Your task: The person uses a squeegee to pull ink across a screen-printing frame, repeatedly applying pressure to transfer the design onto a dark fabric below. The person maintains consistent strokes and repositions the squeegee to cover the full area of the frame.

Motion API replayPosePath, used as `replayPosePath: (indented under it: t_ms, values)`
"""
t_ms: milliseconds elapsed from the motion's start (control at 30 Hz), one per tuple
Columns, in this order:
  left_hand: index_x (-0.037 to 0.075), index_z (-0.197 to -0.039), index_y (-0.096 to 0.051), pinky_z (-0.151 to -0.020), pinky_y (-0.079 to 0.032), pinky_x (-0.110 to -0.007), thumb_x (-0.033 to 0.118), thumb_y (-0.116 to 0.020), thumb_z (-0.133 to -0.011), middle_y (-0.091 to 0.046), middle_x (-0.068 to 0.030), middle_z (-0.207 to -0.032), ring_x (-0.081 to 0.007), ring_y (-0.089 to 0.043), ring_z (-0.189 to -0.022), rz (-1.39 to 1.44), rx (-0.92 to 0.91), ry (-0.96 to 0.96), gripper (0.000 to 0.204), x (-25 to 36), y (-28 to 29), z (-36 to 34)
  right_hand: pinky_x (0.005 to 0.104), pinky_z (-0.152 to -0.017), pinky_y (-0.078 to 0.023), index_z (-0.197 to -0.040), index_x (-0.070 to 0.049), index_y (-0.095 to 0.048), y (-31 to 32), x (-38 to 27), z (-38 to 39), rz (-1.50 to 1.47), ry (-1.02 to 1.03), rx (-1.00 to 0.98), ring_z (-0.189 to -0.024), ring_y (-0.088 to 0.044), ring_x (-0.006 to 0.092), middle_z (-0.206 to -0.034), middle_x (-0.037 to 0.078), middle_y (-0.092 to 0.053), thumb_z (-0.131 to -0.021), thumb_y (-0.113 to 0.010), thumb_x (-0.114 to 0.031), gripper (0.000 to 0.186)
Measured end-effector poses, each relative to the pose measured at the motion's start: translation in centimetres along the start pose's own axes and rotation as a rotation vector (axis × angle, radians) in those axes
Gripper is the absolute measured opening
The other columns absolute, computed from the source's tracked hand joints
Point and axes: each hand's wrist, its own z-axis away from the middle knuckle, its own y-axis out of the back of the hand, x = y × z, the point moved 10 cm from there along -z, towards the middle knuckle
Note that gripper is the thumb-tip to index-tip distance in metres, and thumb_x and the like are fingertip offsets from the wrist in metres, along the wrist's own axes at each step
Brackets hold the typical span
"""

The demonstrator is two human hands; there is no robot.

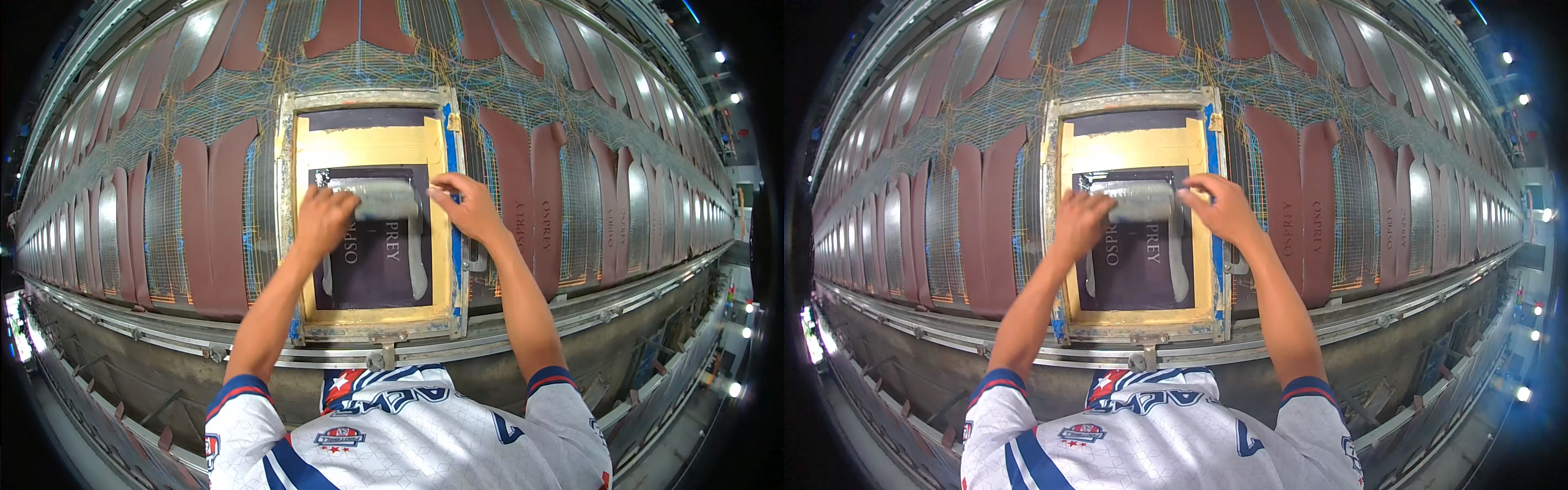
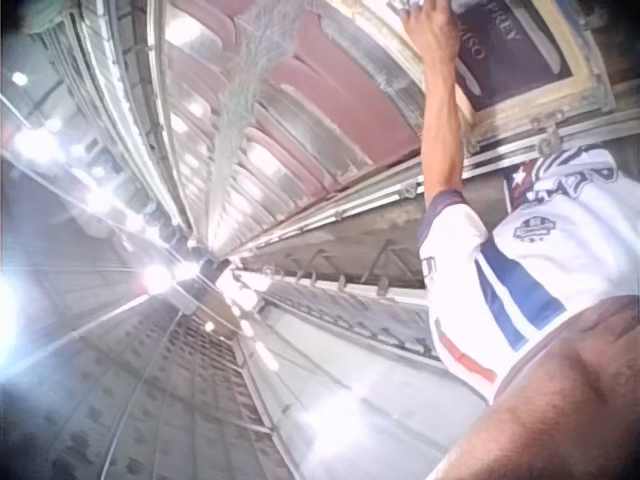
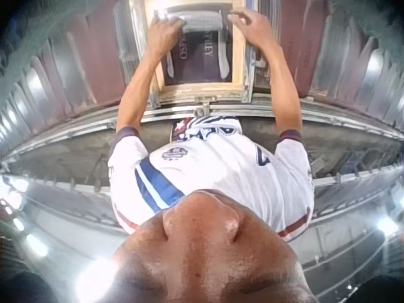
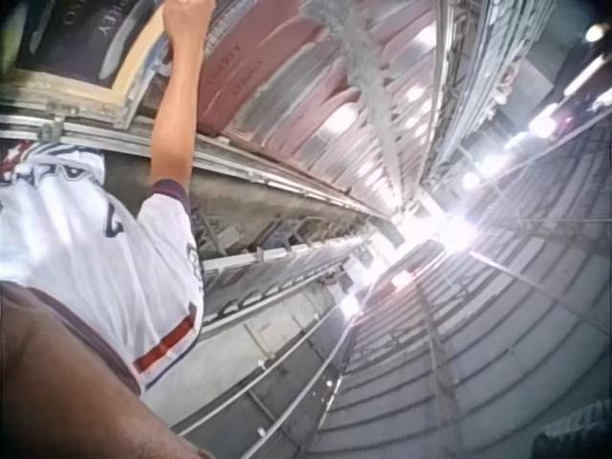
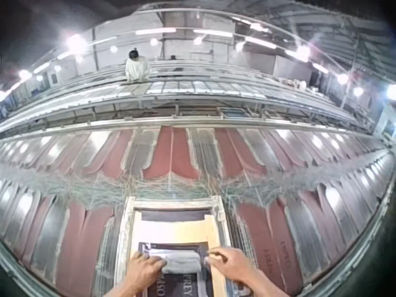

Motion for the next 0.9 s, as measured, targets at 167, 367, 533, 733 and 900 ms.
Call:
replayPosePath:
  t_ms: [167, 367, 533, 733, 900]
  values:
    - [0.013, -0.094, -0.076, -0.082, -0.046, -0.042, 0.022, -0.085, -0.072, -0.073, -0.0021, -0.086, -0.0255, -0.068, -0.081, 0.158, -0.183, 0.078, 0.026, -2.9, 1.6, -4.2, 0.0434, -0.092, -0.053, -0.112, -0.003, -0.071, -4.1, -5.7, -3.7, 0.303, 0.272, -0.281, -0.103, -0.067, 0.0364, -0.106, 0.018, -0.072, -0.083, -0.081, -0.034, 0.044]
    - [0.012, -0.095, -0.077, -0.081, -0.048, -0.042, 0.022, -0.084, -0.072, -0.074, -0.0043, -0.086, -0.0283, -0.068, -0.078, 0.146, -0.123, 0.060, 0.026, -4.3, -0.7, -7.7, 0.0476, -0.085, -0.052, -0.097, -0.003, -0.069, -6.0, -2.4, -7.5, 0.471, 0.273, -0.168, -0.096, -0.066, 0.0383, -0.091, 0.016, -0.071, -0.073, -0.083, -0.018, 0.032]
    - [0.013, -0.093, -0.075, -0.083, -0.045, -0.042, 0.004, -0.070, -0.076, -0.072, -0.0059, -0.090, -0.0261, -0.064, -0.079, 0.185, -0.076, 0.087, 0.019, 1.5, 0.0, 0.9, 0.0461, -0.086, -0.048, -0.095, -0.007, -0.062, -8.8, -2.1, 2.7, 0.510, 0.290, -0.092, -0.094, -0.061, 0.0346, -0.092, 0.011, -0.066, -0.063, -0.081, -0.006, 0.036]
    - [0.015, -0.096, -0.075, -0.081, -0.044, -0.039, 0.010, -0.083, -0.061, -0.073, -0.0031, -0.096, -0.0225, -0.067, -0.082, 0.253, -0.231, 0.104, 0.036, 7.6, 0.8, 10.1, 0.0432, -0.087, -0.047, -0.098, -0.009, -0.066, -10.9, -3.7, 12.9, 0.441, 0.275, -0.289, -0.098, -0.063, 0.0298, -0.095, 0.010, -0.069, -0.063, -0.086, -0.014, 0.041]
    - [0.013, -0.081, -0.068, -0.082, -0.045, -0.042, 0.016, -0.077, -0.075, -0.071, -0.0062, -0.080, -0.0245, -0.069, -0.078, 0.125, -0.137, 0.007, 0.012, 1.1, 0.1, -0.1, 0.0471, -0.080, -0.052, -0.092, -0.011, -0.070, -7.5, -4.0, 1.3, 0.533, 0.354, -0.160, -0.083, -0.066, 0.0349, -0.082, 0.013, -0.068, -0.068, -0.083, -0.013, 0.027]
